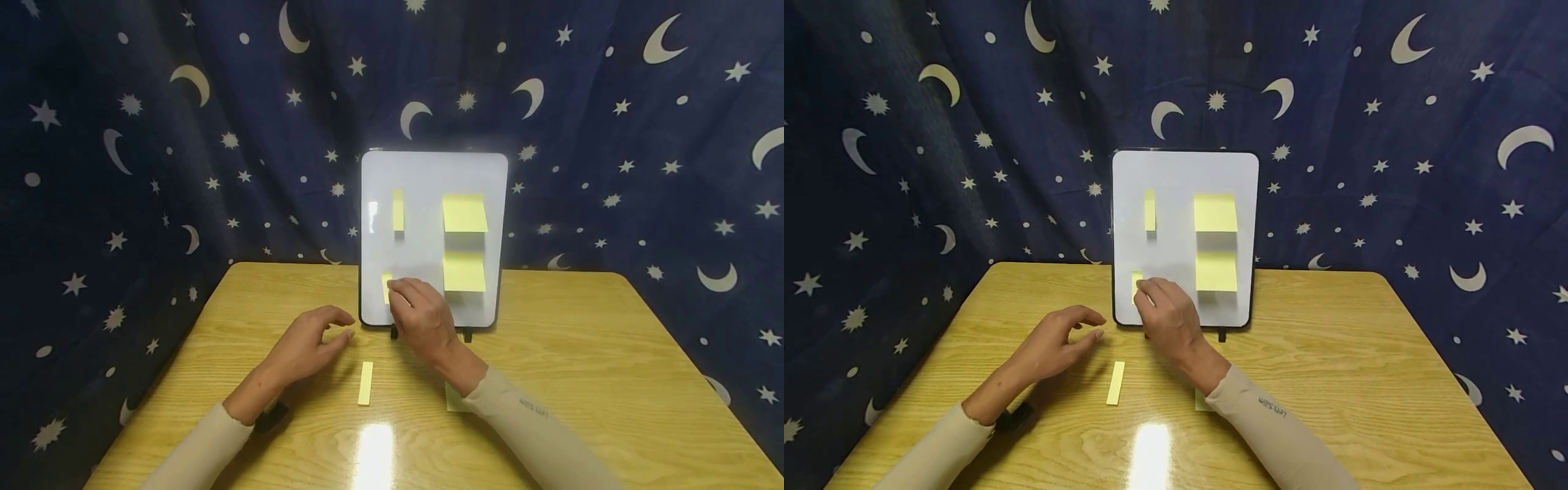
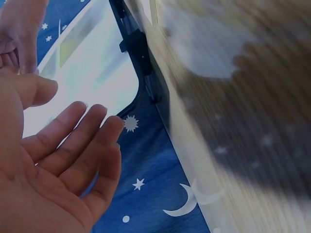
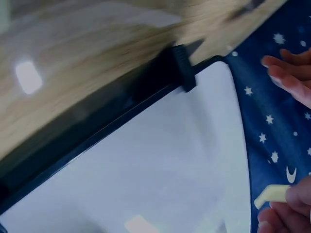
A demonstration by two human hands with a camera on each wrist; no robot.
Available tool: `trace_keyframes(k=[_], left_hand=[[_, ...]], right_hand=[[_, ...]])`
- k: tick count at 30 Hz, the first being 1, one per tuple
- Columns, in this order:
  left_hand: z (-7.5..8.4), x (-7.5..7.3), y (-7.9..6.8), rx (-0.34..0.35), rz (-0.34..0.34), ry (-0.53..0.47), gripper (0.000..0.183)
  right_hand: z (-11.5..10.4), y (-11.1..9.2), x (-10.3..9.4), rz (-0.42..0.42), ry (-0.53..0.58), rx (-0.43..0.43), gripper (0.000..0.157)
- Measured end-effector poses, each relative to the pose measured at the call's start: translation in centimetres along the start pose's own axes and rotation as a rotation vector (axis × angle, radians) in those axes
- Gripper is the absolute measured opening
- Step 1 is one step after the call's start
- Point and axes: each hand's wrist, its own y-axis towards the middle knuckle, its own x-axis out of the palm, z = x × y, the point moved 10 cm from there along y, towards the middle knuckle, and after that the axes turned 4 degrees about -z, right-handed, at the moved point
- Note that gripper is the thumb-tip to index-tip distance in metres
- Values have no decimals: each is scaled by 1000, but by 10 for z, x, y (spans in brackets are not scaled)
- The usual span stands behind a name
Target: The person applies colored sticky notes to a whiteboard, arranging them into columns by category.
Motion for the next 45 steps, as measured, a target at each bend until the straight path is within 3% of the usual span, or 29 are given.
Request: trace_keyframes(k=[8, 19, 35, 45], left_hand=[[-9, -9, 9, -49, 67, -3, 16], [-25, -15, 23, -111, 139, -49, 25], [-46, -2, 55, -159, 146, -291, 35], [-52, 10, 66, -196, 119, -362, 37]], right_hand=[[-2, -3, -2, 99, -120, -97, 10], [9, -3, 5, 109, -162, -93, 14], [20, -3, 18, 77, -179, -73, 16], [24, -3, 20, 89, -193, -73, 16]])
